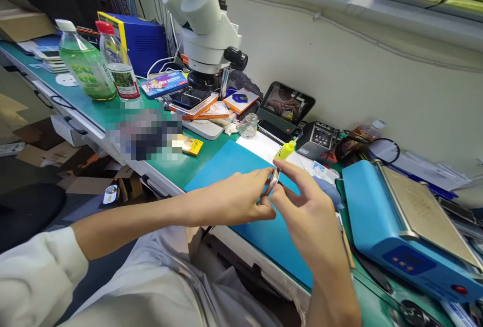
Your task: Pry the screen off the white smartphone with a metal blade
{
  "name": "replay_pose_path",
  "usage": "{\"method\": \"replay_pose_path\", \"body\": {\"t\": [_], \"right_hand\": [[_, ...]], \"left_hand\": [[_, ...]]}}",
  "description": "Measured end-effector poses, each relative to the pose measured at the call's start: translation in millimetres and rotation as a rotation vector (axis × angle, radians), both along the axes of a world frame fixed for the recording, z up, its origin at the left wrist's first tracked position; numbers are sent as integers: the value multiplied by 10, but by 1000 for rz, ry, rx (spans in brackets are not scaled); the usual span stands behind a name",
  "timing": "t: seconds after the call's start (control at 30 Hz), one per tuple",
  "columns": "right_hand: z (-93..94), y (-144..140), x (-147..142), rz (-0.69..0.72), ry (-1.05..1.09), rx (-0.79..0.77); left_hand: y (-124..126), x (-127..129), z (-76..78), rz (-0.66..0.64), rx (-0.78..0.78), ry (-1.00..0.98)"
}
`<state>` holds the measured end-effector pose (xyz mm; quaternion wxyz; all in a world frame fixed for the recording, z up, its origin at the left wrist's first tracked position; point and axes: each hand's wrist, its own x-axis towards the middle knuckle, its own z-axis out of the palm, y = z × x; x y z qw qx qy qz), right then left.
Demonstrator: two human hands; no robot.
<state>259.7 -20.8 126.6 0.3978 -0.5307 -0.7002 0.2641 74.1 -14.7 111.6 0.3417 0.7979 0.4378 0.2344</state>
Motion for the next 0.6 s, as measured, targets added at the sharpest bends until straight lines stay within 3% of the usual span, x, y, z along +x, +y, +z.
{"method": "replay_pose_path", "body": {"t": [0.33,0.6], "right_hand": [[7,107,-9,20,-43,-48],[38,134,-41,-10,-62,-62]], "left_hand": [[57,20,-194,17,77,-34],[94,37,-232,-10,57,-71]]}}
